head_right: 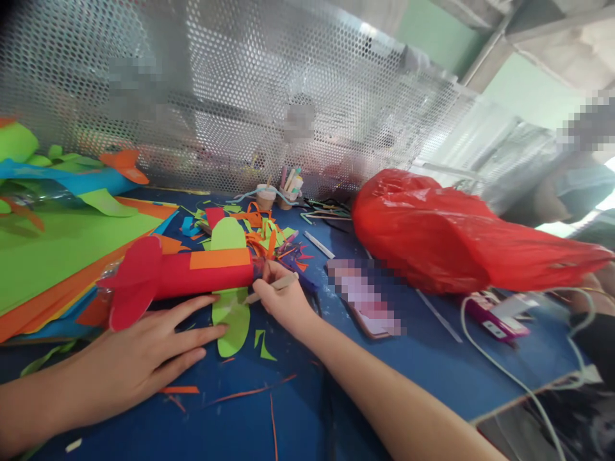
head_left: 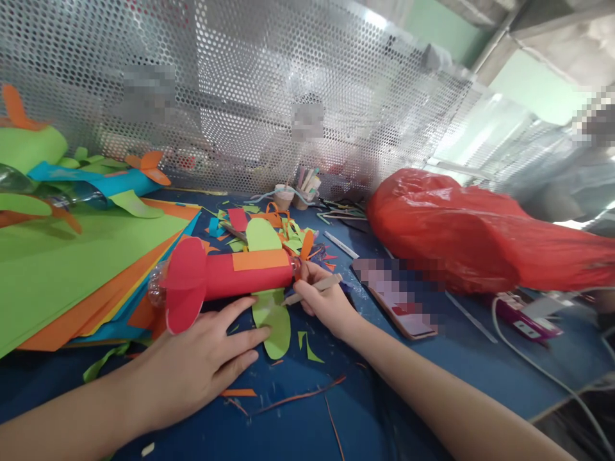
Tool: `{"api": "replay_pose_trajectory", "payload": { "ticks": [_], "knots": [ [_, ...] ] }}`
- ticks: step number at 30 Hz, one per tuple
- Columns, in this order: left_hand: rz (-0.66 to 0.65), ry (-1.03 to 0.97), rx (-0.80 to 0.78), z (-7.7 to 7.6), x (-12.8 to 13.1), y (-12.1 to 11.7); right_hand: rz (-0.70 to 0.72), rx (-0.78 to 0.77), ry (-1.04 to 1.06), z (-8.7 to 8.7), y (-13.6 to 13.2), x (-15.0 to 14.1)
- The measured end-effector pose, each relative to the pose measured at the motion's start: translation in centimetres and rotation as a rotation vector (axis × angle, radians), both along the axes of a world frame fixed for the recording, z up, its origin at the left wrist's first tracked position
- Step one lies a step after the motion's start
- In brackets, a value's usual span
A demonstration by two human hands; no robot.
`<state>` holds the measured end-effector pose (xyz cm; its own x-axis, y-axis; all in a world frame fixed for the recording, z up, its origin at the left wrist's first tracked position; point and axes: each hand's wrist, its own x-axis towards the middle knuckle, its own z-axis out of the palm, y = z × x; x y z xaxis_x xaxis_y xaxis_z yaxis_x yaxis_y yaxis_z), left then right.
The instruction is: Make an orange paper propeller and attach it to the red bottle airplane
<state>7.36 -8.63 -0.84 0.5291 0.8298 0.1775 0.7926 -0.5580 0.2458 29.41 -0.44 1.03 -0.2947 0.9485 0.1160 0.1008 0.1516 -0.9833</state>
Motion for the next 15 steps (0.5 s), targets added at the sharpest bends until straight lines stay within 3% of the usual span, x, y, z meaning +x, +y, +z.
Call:
{"api": "replay_pose_trajectory", "payload": {
  "ticks": [15],
  "knots": [
    [-0.021,-0.004,-0.009,0.49,-0.09,0.14,0.006,0.033,-0.034,-0.19,-0.02,-0.10]
  ]
}}
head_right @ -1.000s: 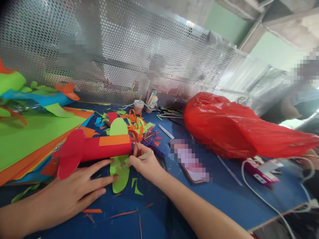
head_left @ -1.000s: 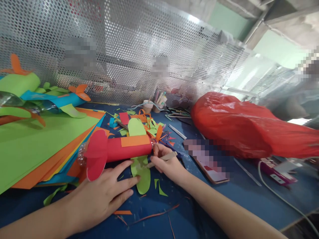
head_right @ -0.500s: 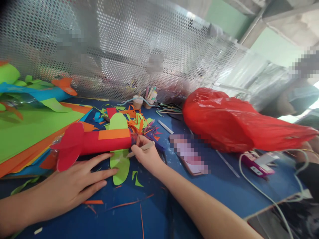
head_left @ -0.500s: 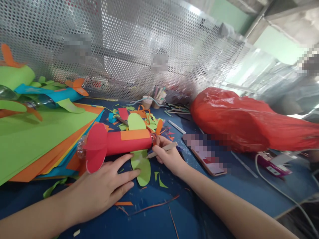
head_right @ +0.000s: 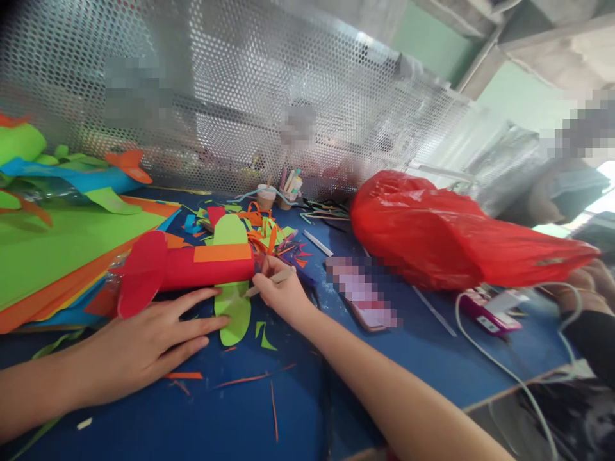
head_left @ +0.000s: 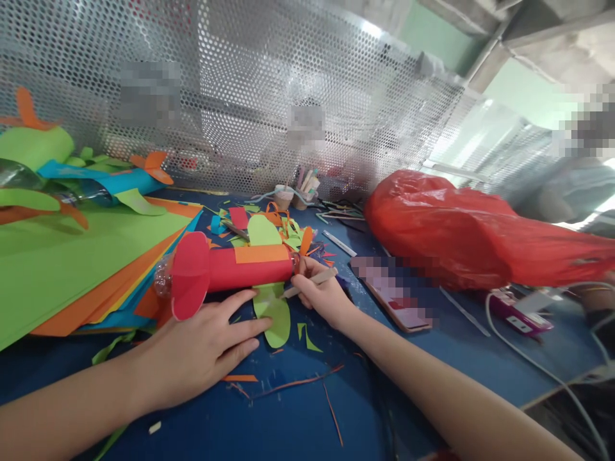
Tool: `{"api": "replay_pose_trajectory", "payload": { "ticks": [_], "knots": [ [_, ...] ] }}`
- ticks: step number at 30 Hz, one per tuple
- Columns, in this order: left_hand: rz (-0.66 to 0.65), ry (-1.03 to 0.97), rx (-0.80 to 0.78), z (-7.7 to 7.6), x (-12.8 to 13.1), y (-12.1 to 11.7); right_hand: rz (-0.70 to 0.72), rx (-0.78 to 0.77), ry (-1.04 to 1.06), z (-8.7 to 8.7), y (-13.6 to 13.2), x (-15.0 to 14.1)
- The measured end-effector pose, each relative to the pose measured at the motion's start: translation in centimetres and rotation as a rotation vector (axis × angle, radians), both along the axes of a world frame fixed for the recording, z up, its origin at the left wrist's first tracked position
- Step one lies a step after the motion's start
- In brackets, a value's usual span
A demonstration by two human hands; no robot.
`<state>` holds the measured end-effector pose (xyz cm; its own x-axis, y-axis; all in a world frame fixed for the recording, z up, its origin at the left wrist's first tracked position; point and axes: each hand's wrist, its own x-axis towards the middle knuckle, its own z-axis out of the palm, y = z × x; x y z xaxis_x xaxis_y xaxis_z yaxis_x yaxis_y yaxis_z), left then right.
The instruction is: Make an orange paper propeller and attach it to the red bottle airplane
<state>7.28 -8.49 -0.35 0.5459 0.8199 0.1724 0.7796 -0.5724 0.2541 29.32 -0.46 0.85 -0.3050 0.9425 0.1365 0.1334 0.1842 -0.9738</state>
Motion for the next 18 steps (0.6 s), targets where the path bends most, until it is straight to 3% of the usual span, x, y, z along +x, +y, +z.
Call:
{"api": "replay_pose_trajectory", "payload": {
  "ticks": [18],
  "knots": [
    [0.000,0.050,-0.005,0.66,0.06,-0.12,0.006,0.063,-0.035,0.02,-0.14,-0.12]
  ]
}}
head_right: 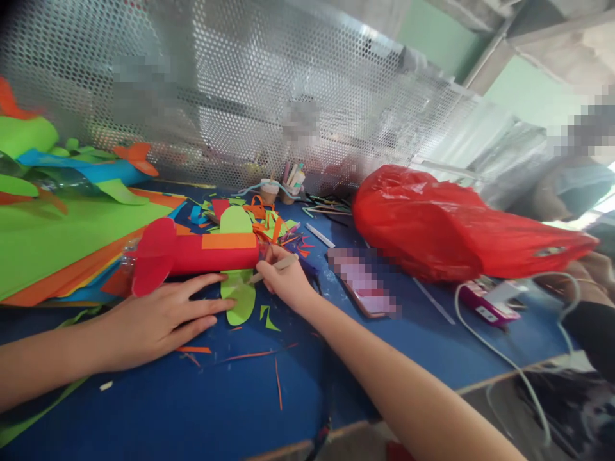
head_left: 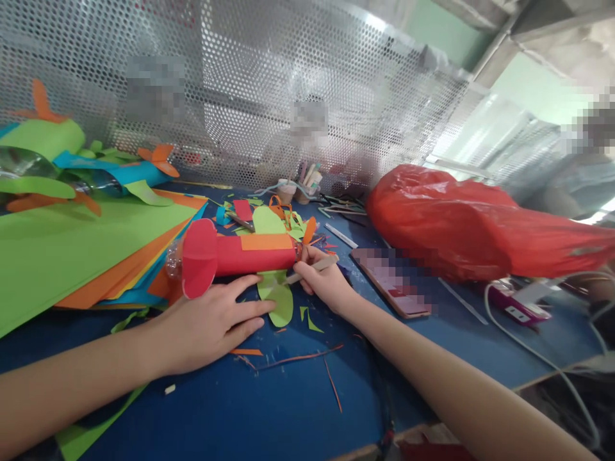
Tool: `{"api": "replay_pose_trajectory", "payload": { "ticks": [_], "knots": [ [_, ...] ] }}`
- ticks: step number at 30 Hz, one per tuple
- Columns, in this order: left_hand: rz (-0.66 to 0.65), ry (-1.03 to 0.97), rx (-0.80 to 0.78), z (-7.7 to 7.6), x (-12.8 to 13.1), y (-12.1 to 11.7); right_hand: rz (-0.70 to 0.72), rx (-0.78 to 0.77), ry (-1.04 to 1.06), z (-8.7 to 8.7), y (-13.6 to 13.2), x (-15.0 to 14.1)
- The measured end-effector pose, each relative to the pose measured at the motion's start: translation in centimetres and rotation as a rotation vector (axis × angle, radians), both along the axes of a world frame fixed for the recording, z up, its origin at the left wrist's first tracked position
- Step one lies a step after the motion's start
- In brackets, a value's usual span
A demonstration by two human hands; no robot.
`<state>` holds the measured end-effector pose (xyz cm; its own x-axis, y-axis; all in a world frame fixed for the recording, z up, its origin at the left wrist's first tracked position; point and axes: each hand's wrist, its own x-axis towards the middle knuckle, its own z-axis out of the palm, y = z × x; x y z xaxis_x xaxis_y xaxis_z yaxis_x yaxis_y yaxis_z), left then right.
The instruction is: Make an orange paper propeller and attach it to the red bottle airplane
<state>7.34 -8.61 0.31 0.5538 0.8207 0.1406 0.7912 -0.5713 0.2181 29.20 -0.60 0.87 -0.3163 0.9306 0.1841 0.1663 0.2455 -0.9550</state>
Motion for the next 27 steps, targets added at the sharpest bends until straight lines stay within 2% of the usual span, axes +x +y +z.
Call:
{"api": "replay_pose_trajectory", "payload": {
  "ticks": [9,27],
  "knots": [
    [0.000,-0.054,0.008,-0.25,0.16,0.06,0.009,-0.011,-0.008,0.05,0.07,0.12],
    [0.012,-0.014,-0.037,0.12,0.32,-0.14,0.015,-0.039,0.016,0.13,-0.01,0.28]
  ]
}}
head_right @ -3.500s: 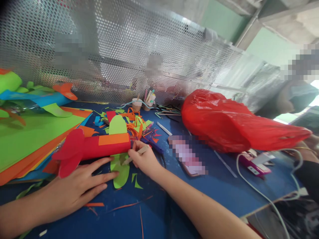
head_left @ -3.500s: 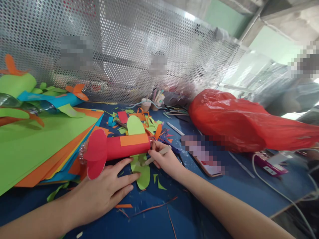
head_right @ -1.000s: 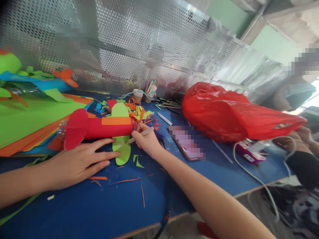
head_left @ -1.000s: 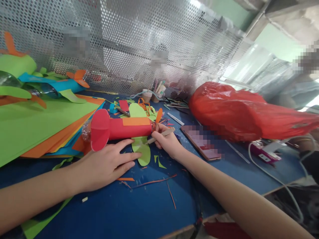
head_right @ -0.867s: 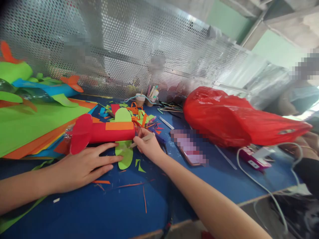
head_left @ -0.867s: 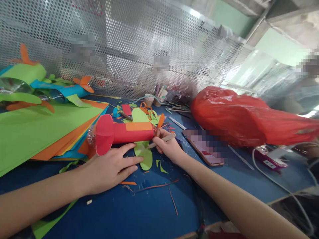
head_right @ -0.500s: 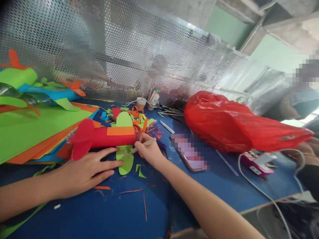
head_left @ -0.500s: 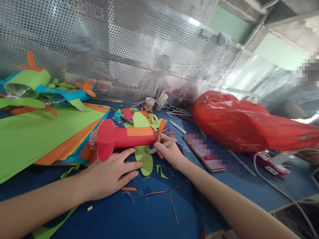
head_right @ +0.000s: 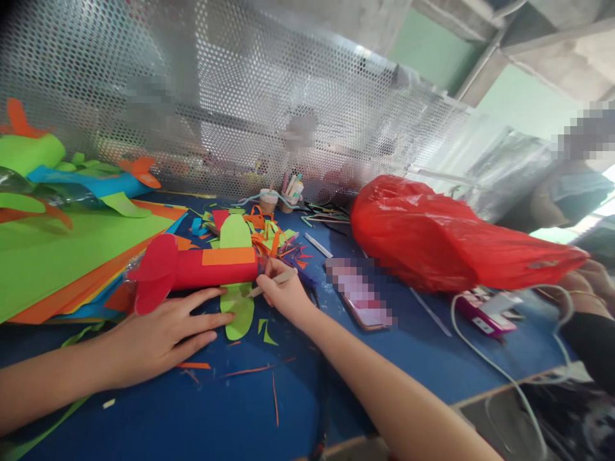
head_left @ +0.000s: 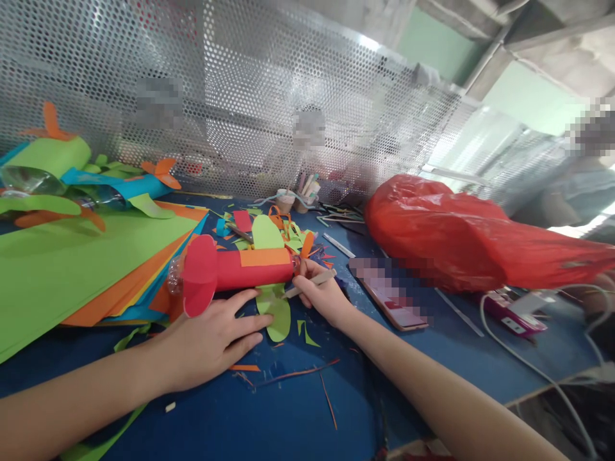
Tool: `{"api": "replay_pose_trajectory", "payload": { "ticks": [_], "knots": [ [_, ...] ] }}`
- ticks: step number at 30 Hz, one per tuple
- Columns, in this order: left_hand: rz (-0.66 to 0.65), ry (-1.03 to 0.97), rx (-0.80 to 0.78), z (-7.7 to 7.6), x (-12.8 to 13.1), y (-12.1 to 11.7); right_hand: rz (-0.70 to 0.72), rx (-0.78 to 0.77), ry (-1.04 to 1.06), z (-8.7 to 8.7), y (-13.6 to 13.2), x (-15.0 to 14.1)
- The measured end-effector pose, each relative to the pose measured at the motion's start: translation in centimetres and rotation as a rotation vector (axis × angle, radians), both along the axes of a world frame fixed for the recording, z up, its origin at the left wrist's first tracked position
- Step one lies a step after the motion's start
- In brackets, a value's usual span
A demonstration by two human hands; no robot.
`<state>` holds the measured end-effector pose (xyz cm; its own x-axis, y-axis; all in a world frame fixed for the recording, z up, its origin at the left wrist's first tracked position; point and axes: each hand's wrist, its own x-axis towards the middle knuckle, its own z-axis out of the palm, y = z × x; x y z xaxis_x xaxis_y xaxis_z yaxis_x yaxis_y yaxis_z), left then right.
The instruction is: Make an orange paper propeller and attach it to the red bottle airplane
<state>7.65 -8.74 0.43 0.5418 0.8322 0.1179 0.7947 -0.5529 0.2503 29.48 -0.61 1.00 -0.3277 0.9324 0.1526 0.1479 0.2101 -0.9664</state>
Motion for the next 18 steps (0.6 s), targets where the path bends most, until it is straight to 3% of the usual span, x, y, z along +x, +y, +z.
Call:
{"api": "replay_pose_trajectory", "payload": {
  "ticks": [18],
  "knots": [
    [-0.007,-0.019,0.018,-0.63,-0.08,0.15,0.006,-0.028,-0.011,-0.02,-0.07,0.04]
  ]
}}
